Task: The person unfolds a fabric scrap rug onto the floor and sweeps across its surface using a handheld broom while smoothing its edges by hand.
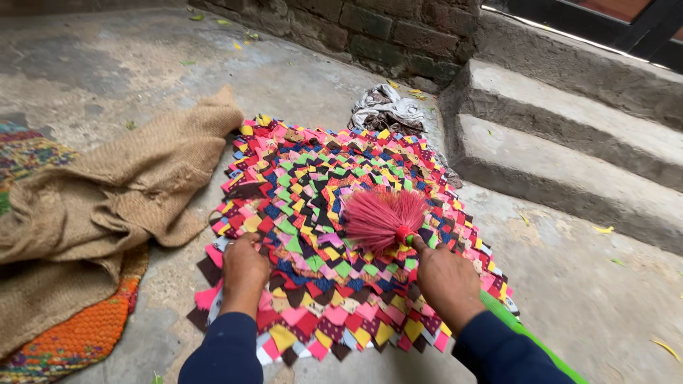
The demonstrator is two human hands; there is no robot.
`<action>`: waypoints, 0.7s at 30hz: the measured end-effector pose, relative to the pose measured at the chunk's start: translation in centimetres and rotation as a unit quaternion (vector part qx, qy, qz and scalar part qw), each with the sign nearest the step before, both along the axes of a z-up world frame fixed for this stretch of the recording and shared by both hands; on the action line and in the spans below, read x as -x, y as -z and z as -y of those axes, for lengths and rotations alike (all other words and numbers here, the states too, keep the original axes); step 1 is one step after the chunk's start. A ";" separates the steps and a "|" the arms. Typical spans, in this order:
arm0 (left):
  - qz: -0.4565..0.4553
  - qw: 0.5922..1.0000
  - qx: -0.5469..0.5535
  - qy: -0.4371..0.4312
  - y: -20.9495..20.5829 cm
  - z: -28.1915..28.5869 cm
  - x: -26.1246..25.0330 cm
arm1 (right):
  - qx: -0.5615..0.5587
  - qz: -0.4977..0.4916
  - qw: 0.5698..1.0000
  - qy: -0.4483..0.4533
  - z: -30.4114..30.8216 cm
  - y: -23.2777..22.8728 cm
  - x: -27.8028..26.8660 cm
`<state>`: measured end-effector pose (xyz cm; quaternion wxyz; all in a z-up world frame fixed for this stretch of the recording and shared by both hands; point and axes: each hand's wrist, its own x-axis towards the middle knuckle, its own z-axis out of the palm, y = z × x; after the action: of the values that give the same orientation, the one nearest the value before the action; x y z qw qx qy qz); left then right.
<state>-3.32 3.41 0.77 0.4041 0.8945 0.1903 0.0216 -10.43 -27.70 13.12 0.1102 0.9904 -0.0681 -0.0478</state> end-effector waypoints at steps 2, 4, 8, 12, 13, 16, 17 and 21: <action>-0.009 0.999 -0.022 0.030 -0.6 0.1 0.0 | -0.019 0.011 1.000 -0.004 0.1 1.0 -1.0; -0.019 0.997 -0.040 0.062 -0.9 0.1 -0.4 | -0.035 0.021 0.999 -0.006 -0.6 2.0 -1.5; -0.051 0.998 -0.019 0.041 -0.4 -0.5 -1.3 | -0.113 -0.008 0.990 -0.089 -6.6 2.7 2.1; -0.046 0.999 0.008 -0.004 0.6 -2.1 -0.8 | -0.158 -0.045 0.979 -0.124 -8.9 -0.5 4.9; -0.044 0.999 0.009 -0.005 1.1 -2.1 -0.5 | -0.175 -0.068 0.978 -0.091 -8.1 -0.7 5.0; -0.064 0.997 -0.019 0.035 2.0 -2.1 -0.7 | -0.155 -0.066 0.985 -0.043 -0.9 -0.6 5.7; -0.084 0.995 -0.023 0.052 2.3 -1.8 -0.9 | -0.124 -0.045 0.991 -0.038 1.9 -0.1 6.2; -0.056 0.987 -0.088 0.120 3.4 -0.9 -1.7 | -0.093 -0.094 0.985 0.112 15.0 1.2 8.0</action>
<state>-1.67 4.29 -2.63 0.3122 0.9427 0.1015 -0.0603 -18.43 -42.72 11.94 0.0178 0.9736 -0.1634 -0.1584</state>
